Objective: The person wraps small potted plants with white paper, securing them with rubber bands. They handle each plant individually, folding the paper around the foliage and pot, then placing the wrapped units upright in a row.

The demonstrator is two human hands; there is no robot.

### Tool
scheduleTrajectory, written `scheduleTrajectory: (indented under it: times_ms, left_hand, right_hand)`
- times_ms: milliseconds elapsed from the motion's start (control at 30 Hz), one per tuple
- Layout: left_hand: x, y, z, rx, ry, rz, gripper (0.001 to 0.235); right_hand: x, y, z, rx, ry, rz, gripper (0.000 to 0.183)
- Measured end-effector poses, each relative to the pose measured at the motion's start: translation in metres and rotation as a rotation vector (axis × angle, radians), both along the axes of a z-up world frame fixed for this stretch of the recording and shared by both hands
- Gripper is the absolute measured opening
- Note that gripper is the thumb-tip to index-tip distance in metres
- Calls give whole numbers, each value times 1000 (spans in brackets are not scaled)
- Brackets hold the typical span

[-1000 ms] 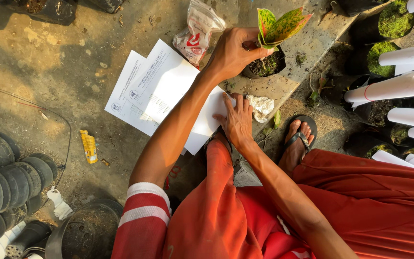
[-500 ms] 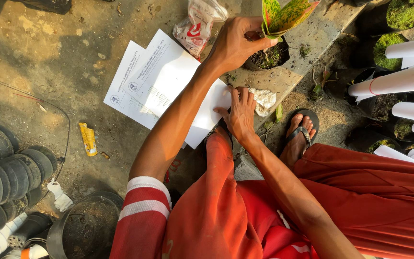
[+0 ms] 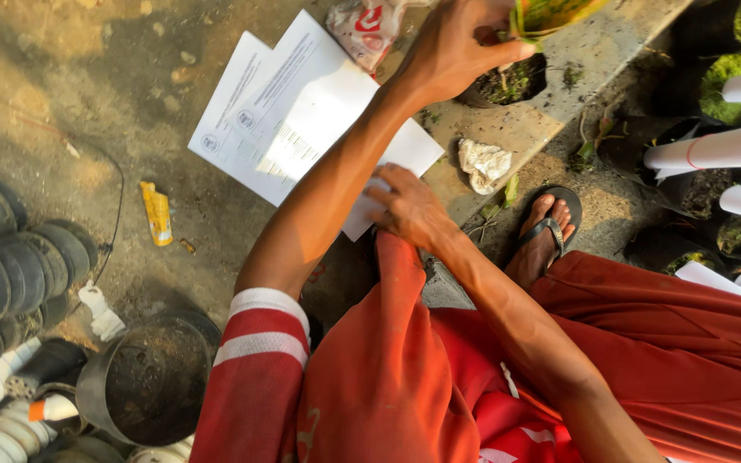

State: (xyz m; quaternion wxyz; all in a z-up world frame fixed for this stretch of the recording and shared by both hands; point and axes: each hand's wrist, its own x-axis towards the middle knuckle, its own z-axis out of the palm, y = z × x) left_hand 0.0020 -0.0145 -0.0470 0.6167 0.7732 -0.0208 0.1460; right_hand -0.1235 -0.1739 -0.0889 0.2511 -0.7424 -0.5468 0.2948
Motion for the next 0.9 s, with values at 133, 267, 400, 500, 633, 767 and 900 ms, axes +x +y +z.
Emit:
scheduleTrajectory:
  times_ms: [133, 267, 400, 500, 633, 767, 900]
  left_hand:
    - [5, -6, -18, 21, 11, -17, 46]
    - [10, -10, -28, 8, 114, -37, 41]
    - [14, -13, -35, 41, -36, 0, 46]
    - [17, -15, -37, -24, -9, -11, 45]
    - [16, -15, -38, -16, 0, -26, 43]
    - [16, -12, -32, 10, 17, 11, 45]
    - [14, -12, -25, -4, 44, -17, 42]
  right_hand:
    - [-25, 19, 17, -193, -209, 325, 88]
    - [-29, 22, 21, -220, -321, 373, 94]
    - [-32, 18, 10, -86, -271, 273, 99]
    - [-37, 19, 4, -44, -230, 219, 93]
    - [-42, 21, 3, -104, -239, 223, 86]
    - [-42, 23, 6, -49, -185, 182, 89]
    - [-43, 22, 9, -13, -134, 125, 81]
